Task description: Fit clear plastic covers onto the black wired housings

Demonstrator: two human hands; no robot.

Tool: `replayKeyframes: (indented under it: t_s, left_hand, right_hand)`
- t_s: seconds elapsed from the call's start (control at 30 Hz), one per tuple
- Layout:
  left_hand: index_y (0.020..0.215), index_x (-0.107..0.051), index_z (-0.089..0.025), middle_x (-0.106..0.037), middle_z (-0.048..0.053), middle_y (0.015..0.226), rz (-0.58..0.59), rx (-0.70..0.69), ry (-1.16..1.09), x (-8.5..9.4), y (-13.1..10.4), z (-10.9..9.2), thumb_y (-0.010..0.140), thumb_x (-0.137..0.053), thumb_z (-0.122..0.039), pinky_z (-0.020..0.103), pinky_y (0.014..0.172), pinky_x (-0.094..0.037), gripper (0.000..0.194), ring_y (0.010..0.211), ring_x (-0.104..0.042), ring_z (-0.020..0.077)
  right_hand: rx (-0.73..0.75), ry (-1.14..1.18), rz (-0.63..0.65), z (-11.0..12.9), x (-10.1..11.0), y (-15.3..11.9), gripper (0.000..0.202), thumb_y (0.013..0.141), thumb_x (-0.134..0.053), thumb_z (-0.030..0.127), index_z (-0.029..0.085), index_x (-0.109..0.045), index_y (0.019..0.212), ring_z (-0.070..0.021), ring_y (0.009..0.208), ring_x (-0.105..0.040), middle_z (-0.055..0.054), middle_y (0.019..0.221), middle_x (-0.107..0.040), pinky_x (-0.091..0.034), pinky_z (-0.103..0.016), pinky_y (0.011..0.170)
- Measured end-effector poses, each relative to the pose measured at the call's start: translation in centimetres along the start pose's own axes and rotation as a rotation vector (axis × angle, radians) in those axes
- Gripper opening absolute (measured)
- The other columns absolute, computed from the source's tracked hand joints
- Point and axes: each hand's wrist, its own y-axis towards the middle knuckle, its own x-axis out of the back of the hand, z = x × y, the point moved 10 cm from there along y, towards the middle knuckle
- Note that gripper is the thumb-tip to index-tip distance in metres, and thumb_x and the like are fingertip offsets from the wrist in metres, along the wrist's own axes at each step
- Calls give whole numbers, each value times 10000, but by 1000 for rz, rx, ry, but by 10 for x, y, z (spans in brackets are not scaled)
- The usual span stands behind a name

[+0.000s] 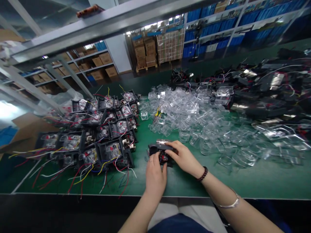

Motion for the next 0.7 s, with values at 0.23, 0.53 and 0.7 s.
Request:
replayKeyframes:
  t_s: [0.23, 0.53, 0.7]
  left_hand:
    - [893, -557, -142, -648, 87, 707, 242, 48, 336, -11, -16, -4, 873, -387, -144, 327, 616, -477, 171, 680, -640, 235]
    - [813, -600, -159, -689, 84, 749, 704, 146, 65, -13, -73, 1, 890, -317, -138, 262, 532, -437, 294, 632, -651, 205]
    - [903, -624, -179, -701, 79, 893, 638, 18, -173, 3, -63, -7, 818, -318, -56, 271, 698, -485, 341, 792, -659, 189]
  right_hand:
    - [-166, 102, 3, -27, 0, -10, 325, 756, -587, 237, 178, -606, 1074, -194, 750, -610, -54, 856, -640, -496, -343, 727]
    - [281, -44, -299, 46, 28, -66, 303, 847, -453, 115, 224, -601, 1087, -213, 952, -595, -89, 963, -656, -479, -379, 860]
    - [539, -40, 226, 76, -49, -99, 414, 885, -412, 142, 207, -449, 1292, -192, 1014, -596, -83, 1108, -648, -441, -391, 961]
